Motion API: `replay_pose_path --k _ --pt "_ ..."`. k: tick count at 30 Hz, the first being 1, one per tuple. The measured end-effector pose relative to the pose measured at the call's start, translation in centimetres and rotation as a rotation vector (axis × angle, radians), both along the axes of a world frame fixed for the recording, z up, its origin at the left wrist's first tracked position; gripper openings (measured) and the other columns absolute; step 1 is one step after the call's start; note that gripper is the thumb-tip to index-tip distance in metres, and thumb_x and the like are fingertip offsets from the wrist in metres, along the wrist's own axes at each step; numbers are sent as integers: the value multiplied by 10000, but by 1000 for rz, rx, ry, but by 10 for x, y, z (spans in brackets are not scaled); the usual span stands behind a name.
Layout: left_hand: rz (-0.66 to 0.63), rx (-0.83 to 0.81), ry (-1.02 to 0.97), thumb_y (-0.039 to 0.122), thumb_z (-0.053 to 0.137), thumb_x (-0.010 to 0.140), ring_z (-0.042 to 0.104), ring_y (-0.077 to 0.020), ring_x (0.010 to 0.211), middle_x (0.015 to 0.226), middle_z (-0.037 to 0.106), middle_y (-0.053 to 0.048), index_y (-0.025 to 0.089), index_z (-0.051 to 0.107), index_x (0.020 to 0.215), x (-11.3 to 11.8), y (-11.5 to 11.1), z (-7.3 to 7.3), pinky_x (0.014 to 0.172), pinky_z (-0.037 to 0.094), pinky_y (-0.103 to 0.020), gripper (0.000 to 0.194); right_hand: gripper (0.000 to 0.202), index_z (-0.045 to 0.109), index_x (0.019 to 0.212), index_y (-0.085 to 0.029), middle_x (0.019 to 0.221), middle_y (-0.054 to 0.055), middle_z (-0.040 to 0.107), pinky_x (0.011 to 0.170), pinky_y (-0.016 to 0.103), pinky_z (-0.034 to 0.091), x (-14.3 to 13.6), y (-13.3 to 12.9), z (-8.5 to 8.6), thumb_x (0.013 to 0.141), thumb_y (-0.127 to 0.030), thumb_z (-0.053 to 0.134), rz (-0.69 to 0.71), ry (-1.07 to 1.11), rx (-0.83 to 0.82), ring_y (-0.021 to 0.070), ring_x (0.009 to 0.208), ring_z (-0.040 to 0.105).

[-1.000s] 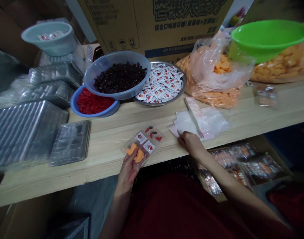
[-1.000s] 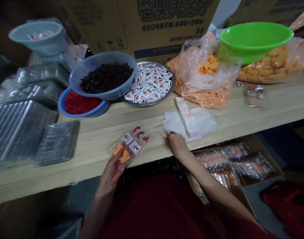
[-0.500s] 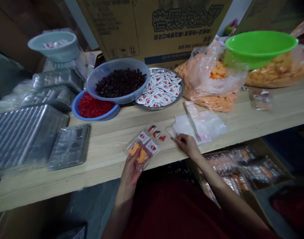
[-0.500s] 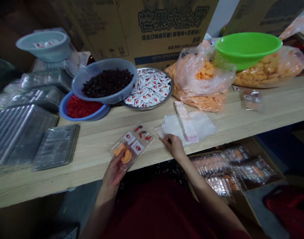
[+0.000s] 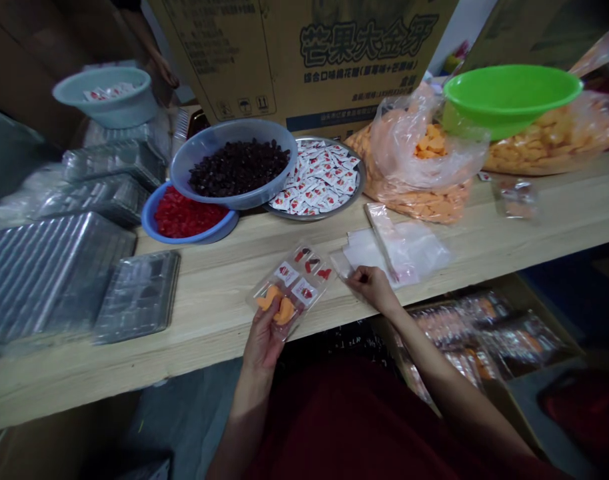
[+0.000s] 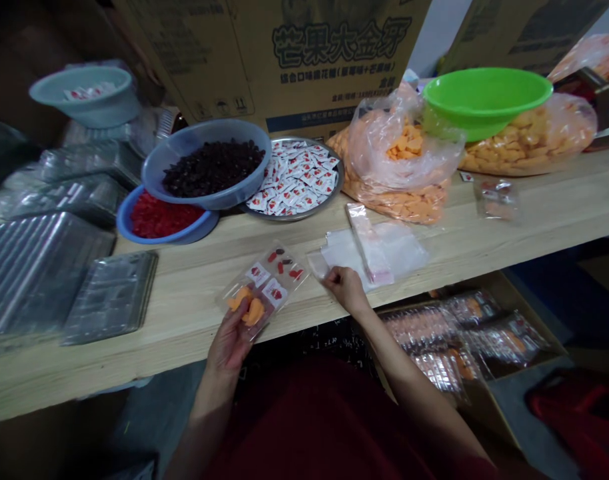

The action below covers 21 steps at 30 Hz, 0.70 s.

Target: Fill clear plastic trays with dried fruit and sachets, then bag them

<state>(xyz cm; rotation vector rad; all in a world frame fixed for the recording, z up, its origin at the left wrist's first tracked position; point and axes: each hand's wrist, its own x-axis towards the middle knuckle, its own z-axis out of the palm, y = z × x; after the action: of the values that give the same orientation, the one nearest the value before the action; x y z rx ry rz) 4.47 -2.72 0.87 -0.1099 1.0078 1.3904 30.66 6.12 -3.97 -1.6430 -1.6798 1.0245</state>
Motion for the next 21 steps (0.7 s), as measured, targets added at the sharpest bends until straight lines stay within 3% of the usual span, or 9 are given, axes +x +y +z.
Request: replay_pose_path --k 5,9,15,21 --pt "-34 25 -15 112 696 887 734 -242 1107 1157 764 -96 167 670 1236 8 5 -2 1046 567 -469 354 473 587 585 -185 531 -13 503 484 231 281 4 5 5 769 -605 700 82 65 -50 109 528 387" --pt "-34 34 -14 90 684 886 751 -211 1041 1117 771 -81 154 693 1174 12 9 0 1052 562 -479 294 436 590 590 -183 538 -8 530 503 235 299 7 5 7 802 -558 662 95 116 -66 113 535 410" --pt "-53 53 15 103 723 862 749 -207 1002 1054 776 -62 162 717 1091 18 8 -2 1018 587 -480 236 246 636 666 -174 606 -2 587 534 238 345 4 -1 8 751 -404 657 3 172 -27 121 571 464" --pt "-107 118 107 201 849 769 722 -199 1080 1139 761 -43 193 702 1159 31 -2 -11 1036 563 -385 417 220 590 705 -189 624 -6 570 550 251 374 1 -7 12 768 -397 625 -135 224 55 126 578 480"
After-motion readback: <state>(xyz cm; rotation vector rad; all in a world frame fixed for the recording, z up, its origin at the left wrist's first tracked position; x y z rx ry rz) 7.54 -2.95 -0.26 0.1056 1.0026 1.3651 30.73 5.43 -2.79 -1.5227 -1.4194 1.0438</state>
